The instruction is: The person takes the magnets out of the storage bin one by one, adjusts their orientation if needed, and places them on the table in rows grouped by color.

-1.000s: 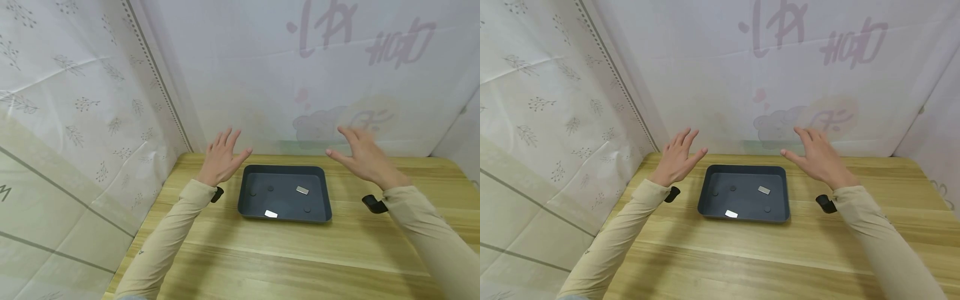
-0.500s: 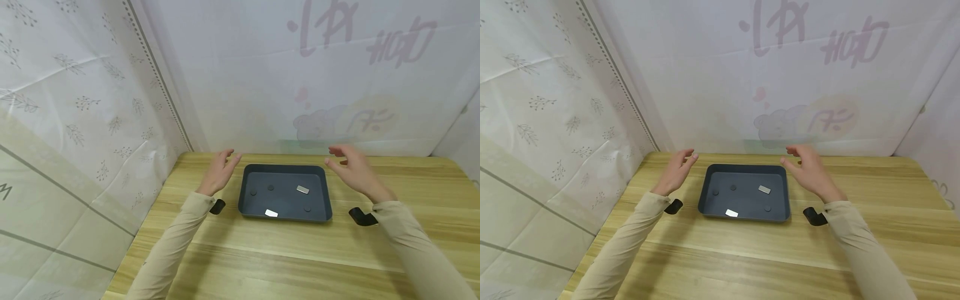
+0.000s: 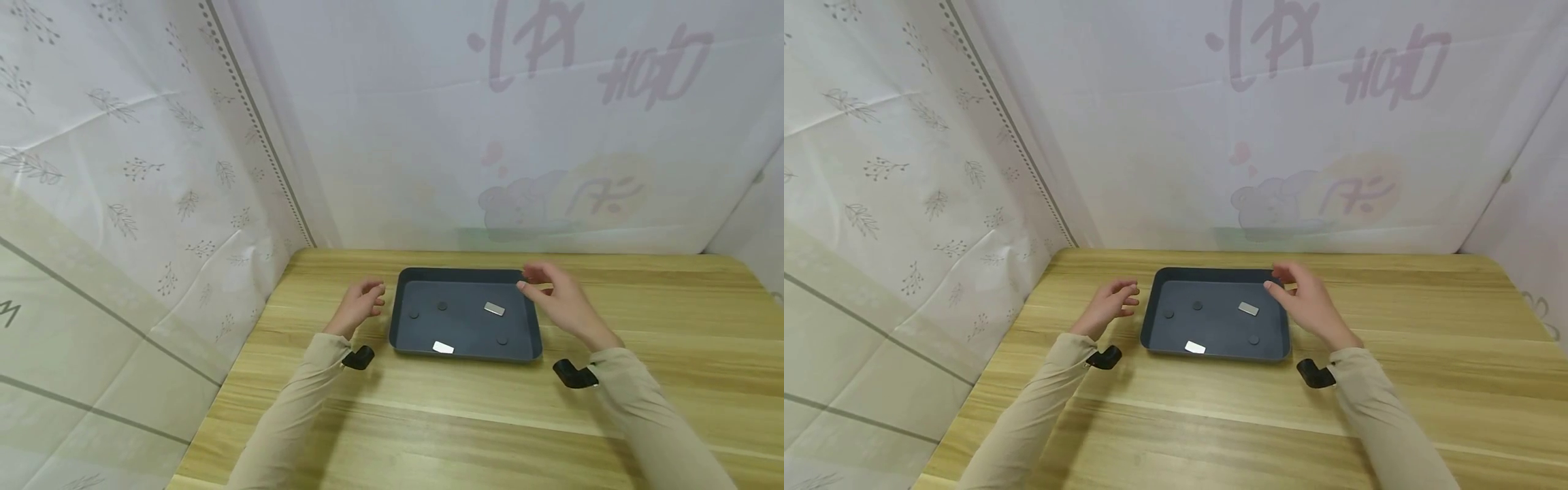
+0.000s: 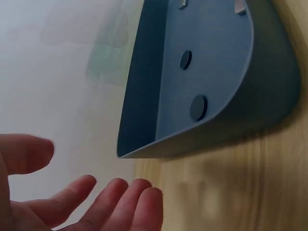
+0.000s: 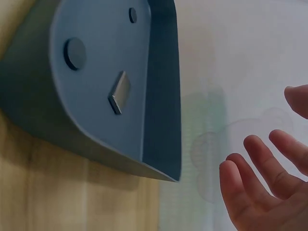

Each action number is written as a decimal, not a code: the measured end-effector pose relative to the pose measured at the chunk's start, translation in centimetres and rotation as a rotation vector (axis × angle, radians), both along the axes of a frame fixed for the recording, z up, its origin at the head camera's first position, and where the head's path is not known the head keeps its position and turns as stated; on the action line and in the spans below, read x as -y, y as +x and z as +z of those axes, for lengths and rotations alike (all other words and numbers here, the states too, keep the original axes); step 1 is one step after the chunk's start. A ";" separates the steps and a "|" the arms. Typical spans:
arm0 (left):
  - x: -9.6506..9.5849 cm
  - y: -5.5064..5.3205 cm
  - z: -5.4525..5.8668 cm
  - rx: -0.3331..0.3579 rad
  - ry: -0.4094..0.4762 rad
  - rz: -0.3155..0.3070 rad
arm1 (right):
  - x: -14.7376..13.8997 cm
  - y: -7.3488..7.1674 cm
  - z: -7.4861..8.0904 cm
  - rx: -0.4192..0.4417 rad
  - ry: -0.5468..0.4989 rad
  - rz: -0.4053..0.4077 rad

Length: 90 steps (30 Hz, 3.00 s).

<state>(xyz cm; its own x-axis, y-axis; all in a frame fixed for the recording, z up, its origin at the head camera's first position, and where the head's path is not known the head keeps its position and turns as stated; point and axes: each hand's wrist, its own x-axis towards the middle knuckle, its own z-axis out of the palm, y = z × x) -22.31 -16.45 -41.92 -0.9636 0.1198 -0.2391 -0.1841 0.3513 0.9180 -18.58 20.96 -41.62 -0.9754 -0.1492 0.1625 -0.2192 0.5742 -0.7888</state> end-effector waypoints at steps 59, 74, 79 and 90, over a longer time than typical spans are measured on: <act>0.8 -0.5 -4.5 0.384 0.216 0.030 | 4.2 -1.7 -4.8 0.021 0.249 0.091; 0.9 -0.4 -4.9 0.379 0.230 0.030 | 4.7 -1.9 -5.5 0.021 0.369 0.070; 0.9 -0.4 -5.0 0.378 0.224 0.025 | 4.7 -2.1 -5.6 0.011 0.372 0.065; 0.9 -0.4 -4.9 0.370 0.217 0.034 | 4.8 -2.5 -5.7 0.041 0.359 0.049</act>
<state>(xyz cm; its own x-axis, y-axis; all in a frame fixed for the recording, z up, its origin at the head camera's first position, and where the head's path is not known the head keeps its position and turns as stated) -22.74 -17.38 -46.80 -0.8217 0.1753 -0.5423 -0.5231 0.1457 0.8397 -21.08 16.19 -47.32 -0.9703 -0.2363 0.0526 -0.2259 0.8057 -0.5475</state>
